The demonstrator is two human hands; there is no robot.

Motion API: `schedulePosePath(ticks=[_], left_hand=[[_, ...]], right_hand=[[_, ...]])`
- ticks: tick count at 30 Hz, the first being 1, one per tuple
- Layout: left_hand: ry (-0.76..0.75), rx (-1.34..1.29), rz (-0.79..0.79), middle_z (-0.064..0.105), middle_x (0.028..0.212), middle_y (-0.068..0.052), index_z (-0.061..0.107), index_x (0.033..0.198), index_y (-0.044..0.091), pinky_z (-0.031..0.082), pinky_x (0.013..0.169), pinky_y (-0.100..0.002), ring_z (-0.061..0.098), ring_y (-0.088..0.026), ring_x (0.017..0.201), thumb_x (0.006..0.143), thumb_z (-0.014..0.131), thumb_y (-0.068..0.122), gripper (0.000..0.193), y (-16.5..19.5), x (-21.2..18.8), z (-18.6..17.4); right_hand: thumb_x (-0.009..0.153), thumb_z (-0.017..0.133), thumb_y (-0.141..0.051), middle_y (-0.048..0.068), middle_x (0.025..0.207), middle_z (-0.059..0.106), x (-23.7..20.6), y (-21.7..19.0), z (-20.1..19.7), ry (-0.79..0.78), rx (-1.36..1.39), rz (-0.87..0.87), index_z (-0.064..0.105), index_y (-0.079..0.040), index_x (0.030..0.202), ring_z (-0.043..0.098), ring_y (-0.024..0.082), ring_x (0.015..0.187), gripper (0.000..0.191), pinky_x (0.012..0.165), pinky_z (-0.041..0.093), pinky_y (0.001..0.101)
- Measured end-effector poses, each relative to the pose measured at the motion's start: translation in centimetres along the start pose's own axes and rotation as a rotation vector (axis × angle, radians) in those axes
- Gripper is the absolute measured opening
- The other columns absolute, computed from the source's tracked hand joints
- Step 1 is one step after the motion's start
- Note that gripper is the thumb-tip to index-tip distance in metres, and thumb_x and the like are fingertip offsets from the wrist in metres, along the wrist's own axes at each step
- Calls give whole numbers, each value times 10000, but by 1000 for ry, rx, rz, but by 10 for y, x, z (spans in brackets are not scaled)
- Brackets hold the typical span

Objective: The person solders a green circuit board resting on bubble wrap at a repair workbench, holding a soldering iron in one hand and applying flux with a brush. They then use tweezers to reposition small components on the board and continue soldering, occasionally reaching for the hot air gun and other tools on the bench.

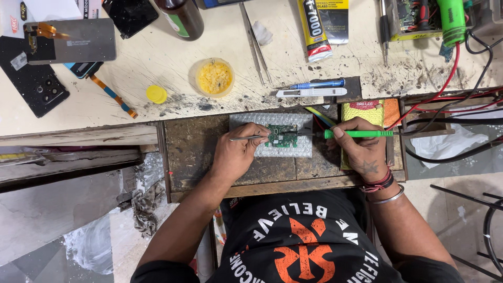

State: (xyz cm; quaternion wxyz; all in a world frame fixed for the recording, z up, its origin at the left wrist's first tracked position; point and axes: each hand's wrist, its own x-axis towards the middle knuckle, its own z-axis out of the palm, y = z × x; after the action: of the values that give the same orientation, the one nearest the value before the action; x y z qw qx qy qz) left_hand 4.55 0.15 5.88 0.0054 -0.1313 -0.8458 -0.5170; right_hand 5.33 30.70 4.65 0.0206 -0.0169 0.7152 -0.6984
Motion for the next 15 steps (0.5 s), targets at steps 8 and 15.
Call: schedulePosePath(ticks=[8,15], left_hand=[[1,25,9,787,1035,-45,676,1024,63,623,720,-341,786,-211,913,966,690,167,120,-1,0,0],[-10,-34,-30,786,1055,-63,695,1022,57,639,751,-329,793,-207,950,972,684,164,118,-9,1,4]], right_hand=[[1022,673,-56,103,885,733,1,2,-1,6,-13,-4,663,27,1006,700,135,757,86,705,590,277],[996,684,-81,103,858,742,3,8,0,65,-76,60,697,28,1005,704,139,742,110,683,575,275]])
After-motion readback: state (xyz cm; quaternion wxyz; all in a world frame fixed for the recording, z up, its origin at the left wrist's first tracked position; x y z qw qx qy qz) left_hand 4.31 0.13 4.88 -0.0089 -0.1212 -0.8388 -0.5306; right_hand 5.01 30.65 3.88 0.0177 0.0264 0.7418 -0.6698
